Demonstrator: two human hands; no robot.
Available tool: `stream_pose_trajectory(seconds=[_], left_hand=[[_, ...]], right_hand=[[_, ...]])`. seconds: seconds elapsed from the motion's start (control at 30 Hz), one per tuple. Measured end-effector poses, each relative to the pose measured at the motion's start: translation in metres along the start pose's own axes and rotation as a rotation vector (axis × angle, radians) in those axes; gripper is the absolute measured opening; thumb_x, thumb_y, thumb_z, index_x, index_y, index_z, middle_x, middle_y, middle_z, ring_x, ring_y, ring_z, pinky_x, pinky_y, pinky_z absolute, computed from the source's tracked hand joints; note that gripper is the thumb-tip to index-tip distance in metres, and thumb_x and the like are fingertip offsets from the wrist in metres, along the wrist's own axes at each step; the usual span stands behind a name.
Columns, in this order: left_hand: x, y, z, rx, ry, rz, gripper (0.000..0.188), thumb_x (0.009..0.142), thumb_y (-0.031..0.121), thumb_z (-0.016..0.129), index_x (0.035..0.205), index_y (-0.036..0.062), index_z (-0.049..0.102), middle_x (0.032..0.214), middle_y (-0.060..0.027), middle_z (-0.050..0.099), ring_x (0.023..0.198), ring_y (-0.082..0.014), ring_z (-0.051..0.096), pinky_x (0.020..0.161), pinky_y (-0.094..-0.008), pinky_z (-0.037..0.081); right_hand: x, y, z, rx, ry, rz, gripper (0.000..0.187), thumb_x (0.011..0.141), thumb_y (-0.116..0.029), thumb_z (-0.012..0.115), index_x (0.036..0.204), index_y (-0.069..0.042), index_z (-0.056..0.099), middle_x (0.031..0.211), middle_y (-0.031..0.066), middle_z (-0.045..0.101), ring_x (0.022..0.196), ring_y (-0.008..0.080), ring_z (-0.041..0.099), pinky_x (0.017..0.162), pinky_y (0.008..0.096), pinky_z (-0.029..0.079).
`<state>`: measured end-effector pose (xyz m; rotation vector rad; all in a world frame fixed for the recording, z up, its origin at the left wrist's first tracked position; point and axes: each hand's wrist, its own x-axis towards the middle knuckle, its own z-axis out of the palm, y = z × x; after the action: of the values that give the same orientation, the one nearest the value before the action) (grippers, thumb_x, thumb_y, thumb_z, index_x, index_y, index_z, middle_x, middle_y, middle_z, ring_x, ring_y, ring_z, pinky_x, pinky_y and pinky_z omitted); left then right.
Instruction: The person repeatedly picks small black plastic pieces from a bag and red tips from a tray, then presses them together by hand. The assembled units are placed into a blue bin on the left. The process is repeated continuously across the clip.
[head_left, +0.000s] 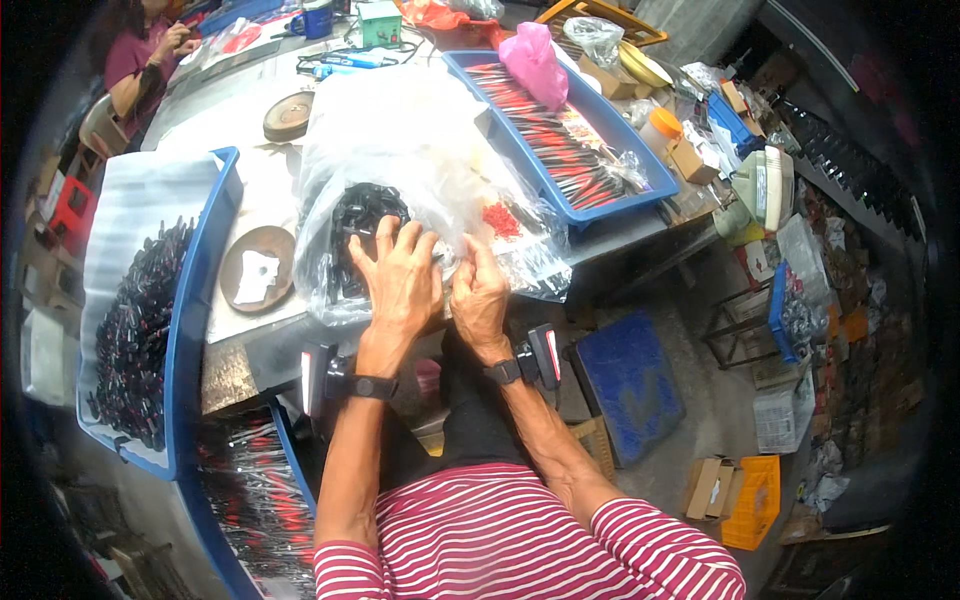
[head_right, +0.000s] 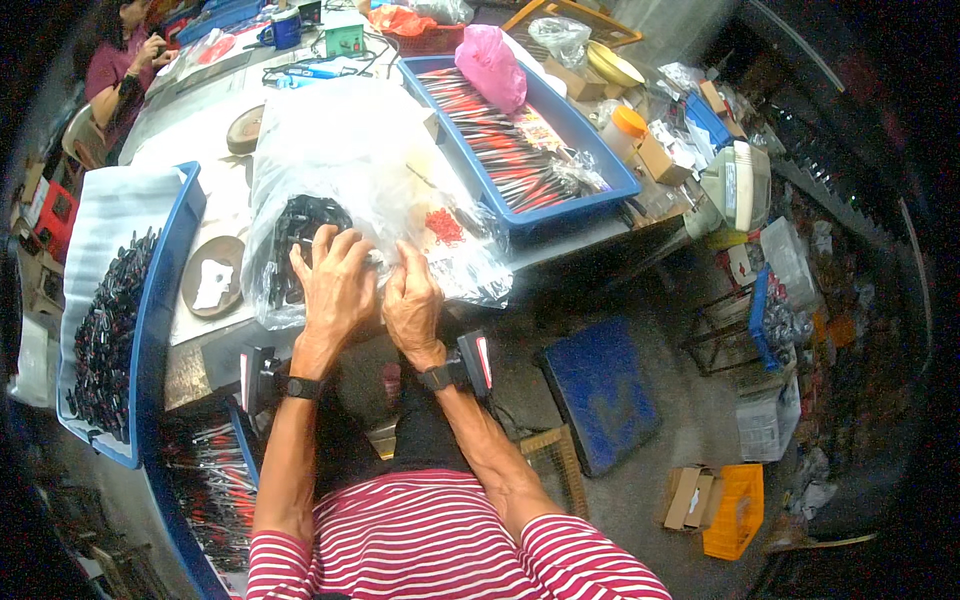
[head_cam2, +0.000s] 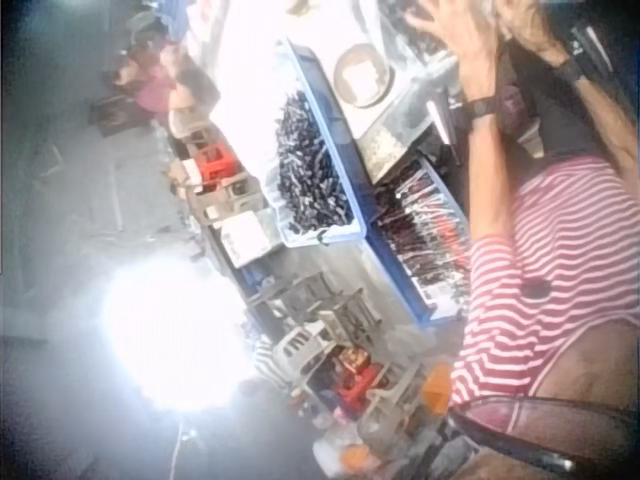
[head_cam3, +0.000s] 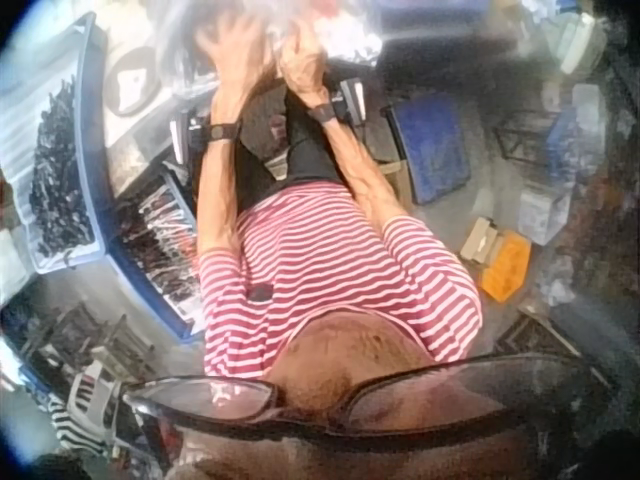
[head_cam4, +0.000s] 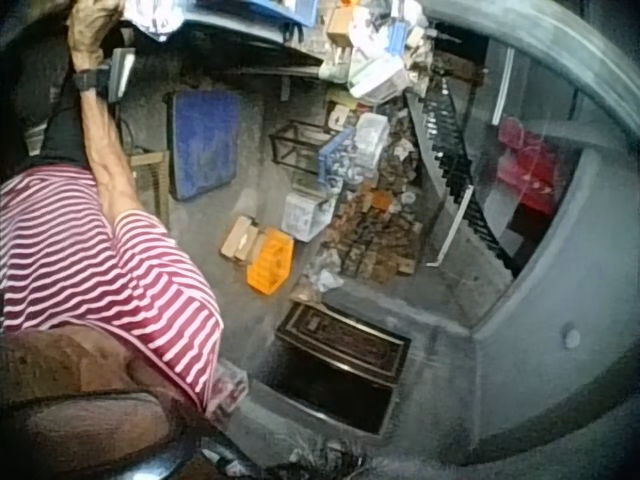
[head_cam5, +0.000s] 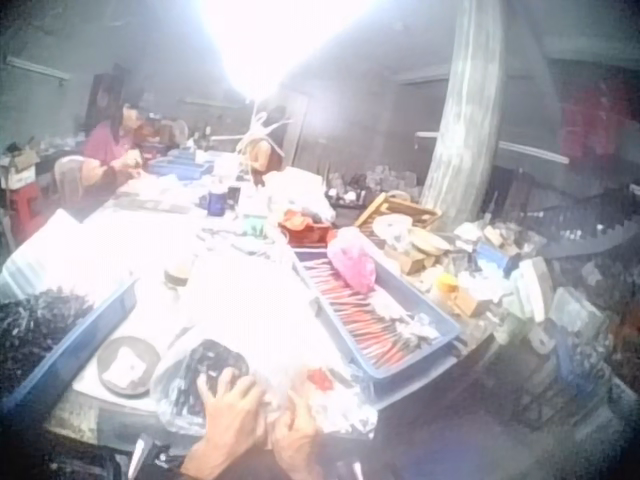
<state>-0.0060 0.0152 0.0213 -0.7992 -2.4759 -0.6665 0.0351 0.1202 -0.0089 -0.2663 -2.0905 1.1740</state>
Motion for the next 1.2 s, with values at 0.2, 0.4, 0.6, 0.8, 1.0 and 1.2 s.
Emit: stream_pose_trajectory(seconds=[0.2,0.4,0.6,0.8,1.0,1.2], left_hand=[[0.014,0.005,-0.006,-0.153,0.009,-0.025,0.049,0.072,0.026,0.067,0.113,0.0035,0.056,0.118,-0.0129,0.051,0.116,-0.0322,0.039,0.094,-0.0487,0.028],[0.038,0.005,0.012,-0.090,-0.063,-0.027,0.049,0.081,0.032,0.062,0.119,0.0030,0.052,0.119,-0.0145,0.053,0.117,-0.0322,0.039,0.096,-0.0488,0.025],[0.033,0.003,-0.005,-0.261,-0.041,0.042,0.043,0.079,0.021,0.065,0.116,0.0007,0.055,0.109,-0.0178,0.056,0.108,-0.0339,0.047,0.091,-0.0459,0.036],[0.031,-0.002,-0.069,-0.777,-0.031,-0.335,0.022,0.083,0.005,0.058,0.104,0.0002,0.063,0.098,-0.0177,0.066,0.086,-0.0225,0.064,0.069,-0.0311,0.051],[0.078,-0.071,-0.074,-0.563,0.491,-0.344,0.037,0.081,0.010,0.058,0.115,-0.0043,0.055,0.105,-0.0213,0.059,0.098,-0.0287,0.056,0.086,-0.0399,0.045],[0.117,-0.141,-0.022,-0.431,0.210,-0.505,0.079,0.075,0.030,0.066,0.138,0.0027,0.029,0.128,-0.0280,0.043,0.122,-0.0402,0.037,0.100,-0.0514,0.029]], right_hand=[[0.002,-0.003,-0.005,-0.072,0.025,-0.210,0.030,0.082,0.005,0.048,0.111,0.006,0.055,0.099,0.0259,0.058,0.090,0.0424,0.056,0.077,0.0433,0.046],[-0.001,-0.013,-0.019,-0.062,-0.071,-0.218,0.032,0.083,0.006,0.048,0.114,0.010,0.051,0.104,0.0273,0.056,0.095,0.0426,0.056,0.081,0.0420,0.046],[-0.007,-0.020,-0.038,-0.025,-0.113,-0.279,0.035,0.083,0.008,0.048,0.118,0.010,0.048,0.096,0.0246,0.054,0.080,0.0348,0.058,0.070,0.0393,0.048],[-0.008,-0.019,-0.037,-0.066,-0.206,-0.247,0.030,0.082,0.005,0.051,0.111,0.005,0.053,0.096,0.0216,0.056,0.084,0.0371,0.058,0.074,0.0392,0.047],[-0.012,-0.018,-0.028,-0.119,-0.229,-0.257,0.036,0.080,0.003,0.052,0.115,0.004,0.051,0.099,0.0225,0.056,0.086,0.0397,0.058,0.073,0.0421,0.048],[-0.010,-0.016,-0.023,-0.173,-0.221,-0.268,0.039,0.077,0.003,0.055,0.116,0.002,0.052,0.099,0.0207,0.056,0.081,0.0386,0.058,0.070,0.0422,0.048]])
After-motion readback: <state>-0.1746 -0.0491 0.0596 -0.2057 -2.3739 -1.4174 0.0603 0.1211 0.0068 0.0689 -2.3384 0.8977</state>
